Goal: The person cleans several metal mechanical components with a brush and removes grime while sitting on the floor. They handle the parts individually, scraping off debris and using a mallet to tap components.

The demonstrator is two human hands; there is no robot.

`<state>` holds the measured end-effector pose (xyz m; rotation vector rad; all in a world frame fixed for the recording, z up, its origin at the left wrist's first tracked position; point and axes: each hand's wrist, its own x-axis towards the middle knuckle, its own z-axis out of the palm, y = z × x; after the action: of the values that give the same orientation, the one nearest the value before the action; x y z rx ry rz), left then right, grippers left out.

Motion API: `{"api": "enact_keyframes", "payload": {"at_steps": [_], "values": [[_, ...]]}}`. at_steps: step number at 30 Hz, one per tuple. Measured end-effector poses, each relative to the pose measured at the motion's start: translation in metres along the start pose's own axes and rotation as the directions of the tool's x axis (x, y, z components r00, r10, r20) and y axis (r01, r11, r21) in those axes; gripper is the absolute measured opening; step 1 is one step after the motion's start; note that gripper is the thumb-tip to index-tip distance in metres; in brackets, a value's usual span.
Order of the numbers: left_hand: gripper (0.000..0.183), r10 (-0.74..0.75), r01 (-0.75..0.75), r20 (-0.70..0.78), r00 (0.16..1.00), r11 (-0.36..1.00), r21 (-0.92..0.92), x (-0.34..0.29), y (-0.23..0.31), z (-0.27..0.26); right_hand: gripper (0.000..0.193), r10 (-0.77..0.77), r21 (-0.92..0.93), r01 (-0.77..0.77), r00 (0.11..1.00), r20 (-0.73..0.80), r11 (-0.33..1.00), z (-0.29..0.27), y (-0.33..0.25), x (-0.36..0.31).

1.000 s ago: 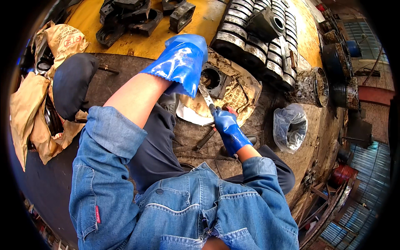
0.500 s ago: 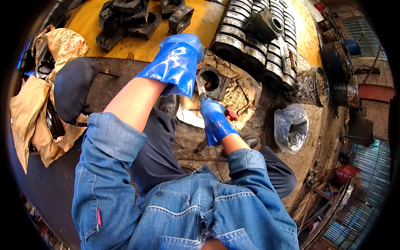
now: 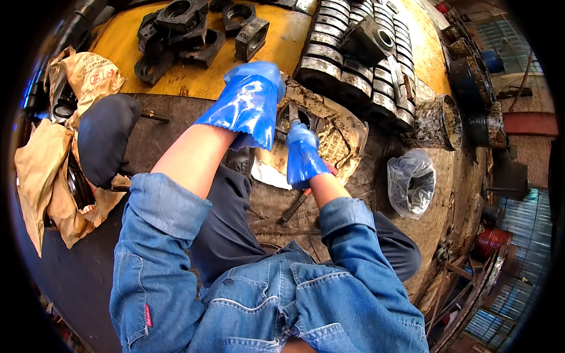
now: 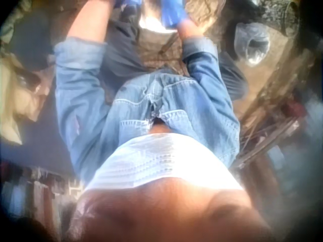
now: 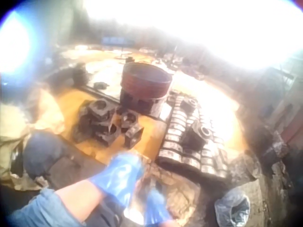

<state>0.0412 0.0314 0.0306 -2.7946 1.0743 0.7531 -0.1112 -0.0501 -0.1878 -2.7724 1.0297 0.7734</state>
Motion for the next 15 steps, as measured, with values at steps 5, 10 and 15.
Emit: {"api": "enact_keyframes", "payload": {"at_steps": [5,10,15], "values": [[0.043,0.053,-0.055,0.066,0.996,0.998,0.016,-0.004,0.005,-0.007,0.052,0.027,0.273,-0.080,0.981,0.192,0.959,0.000,-0.025,-0.017],[0.043,0.048,-0.049,0.069,0.996,0.999,0.013,0.001,0.013,-0.001,0.053,0.062,0.225,-0.071,0.997,0.047,0.972,-0.009,0.004,0.015],[0.043,0.036,-0.036,0.085,0.996,0.999,0.002,0.011,0.009,0.005,0.052,0.054,0.256,-0.075,0.995,0.088,0.964,0.002,-0.010,-0.015]]}}
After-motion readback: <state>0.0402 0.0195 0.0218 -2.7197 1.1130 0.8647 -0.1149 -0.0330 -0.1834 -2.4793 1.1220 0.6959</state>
